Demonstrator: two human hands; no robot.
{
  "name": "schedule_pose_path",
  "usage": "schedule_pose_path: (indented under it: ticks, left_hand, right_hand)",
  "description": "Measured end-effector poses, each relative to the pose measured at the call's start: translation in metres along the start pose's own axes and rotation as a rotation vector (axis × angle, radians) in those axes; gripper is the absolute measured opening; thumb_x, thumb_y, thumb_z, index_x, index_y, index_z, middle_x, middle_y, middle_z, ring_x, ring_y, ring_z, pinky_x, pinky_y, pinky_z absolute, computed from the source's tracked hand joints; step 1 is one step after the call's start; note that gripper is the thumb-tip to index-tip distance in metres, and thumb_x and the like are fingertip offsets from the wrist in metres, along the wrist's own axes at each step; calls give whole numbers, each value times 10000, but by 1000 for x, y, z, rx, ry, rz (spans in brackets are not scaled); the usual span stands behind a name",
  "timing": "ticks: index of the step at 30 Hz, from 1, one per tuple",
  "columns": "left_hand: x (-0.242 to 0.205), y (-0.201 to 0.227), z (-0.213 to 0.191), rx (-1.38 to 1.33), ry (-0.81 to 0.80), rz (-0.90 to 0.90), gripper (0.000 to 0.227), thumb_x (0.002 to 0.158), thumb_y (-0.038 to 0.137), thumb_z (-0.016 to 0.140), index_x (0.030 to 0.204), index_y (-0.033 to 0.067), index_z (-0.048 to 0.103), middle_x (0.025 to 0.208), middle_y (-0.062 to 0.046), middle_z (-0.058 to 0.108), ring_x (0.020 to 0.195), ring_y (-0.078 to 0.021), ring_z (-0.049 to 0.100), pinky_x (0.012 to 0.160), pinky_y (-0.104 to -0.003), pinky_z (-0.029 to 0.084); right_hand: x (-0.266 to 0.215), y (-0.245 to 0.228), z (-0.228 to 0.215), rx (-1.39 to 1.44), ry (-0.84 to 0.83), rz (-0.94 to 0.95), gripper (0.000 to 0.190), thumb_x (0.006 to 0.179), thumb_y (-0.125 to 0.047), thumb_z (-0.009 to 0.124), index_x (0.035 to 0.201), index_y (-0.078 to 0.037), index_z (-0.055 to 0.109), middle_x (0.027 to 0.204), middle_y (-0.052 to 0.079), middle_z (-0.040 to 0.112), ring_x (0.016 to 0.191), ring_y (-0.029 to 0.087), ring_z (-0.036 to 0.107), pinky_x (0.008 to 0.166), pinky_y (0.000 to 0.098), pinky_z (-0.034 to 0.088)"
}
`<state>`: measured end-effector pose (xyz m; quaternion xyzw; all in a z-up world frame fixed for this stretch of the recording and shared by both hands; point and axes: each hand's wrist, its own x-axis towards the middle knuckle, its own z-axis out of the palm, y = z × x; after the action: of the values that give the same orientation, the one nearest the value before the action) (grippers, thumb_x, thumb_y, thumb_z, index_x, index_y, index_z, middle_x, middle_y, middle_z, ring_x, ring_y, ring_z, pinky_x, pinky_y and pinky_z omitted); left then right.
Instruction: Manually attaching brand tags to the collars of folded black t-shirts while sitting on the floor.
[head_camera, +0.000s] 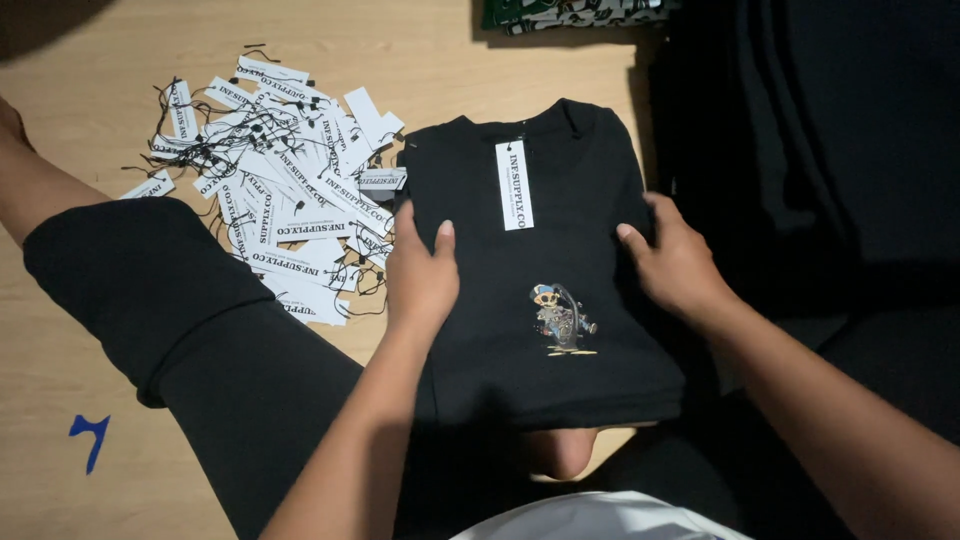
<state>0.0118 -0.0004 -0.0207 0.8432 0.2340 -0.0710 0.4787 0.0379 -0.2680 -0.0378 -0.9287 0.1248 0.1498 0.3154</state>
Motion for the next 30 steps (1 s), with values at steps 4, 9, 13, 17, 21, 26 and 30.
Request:
schedule_pose_path:
  ticks: [4,9,13,17,21,26,30]
  left_hand:
    - [-22,22,-9,-71,-13,171,722,1058,6,436,1620,-22,-17,1602,-432,201,1463,-597,268,1170,-698,283]
    - [-28,13,-6,261,-93,236,610,1067,183,488,1629,209,252,1468,-340,421,1328,-585,479,988,-696,463]
    - [-32,7,-1,241,-52,109,445,1064,270,508,1503,199,488,1286,-278,578,1223,-506,607,891,-573,557]
    - [-25,6,-2,255,-56,233,479,1042,222,509,1520,205,492,1440,-322,472,1329,-544,503,961,-627,497]
    - [-47,40,-16,274,-61,313,559,1037,110,439,1594,107,390,1594,-338,292,1369,-557,438,940,-678,474]
    - [-48,53,-27,118,11,333,562,1040,106,424,1598,80,371,1588,-381,266,1373,-607,383,970,-704,428]
    - [-39,67,-31,78,118,420,553,1047,149,451,1598,164,402,1595,-323,309,1413,-578,358,1045,-673,376]
  right_hand:
    - [-37,-54,-17,130,-29,-194,733,1034,13,452,1644,-82,58,1531,465,326,1429,607,325,1158,752,273]
    - [-26,-5,-1,-162,-13,-253,604,992,-237,633,1576,-217,480,1431,260,572,1394,448,496,1117,601,423]
    - [-47,-20,-14,-133,-62,-180,676,936,-235,698,1574,-278,482,1424,206,602,1365,443,526,1089,609,444]
    - [-57,-35,-20,-47,-41,-184,613,988,-141,588,1564,-322,484,1534,179,521,1399,435,486,1104,596,431]
    - [-63,-51,-29,-51,9,-180,606,1016,-75,490,1556,-351,478,1586,130,482,1381,441,492,1088,599,445]
    - [-60,-70,-51,-36,82,-238,629,993,-43,503,1542,-351,499,1573,140,498,1340,440,528,1062,599,467]
    - [-53,-78,-74,-5,203,-447,689,925,48,557,1536,-268,524,1447,313,554,1338,538,470,1055,641,428]
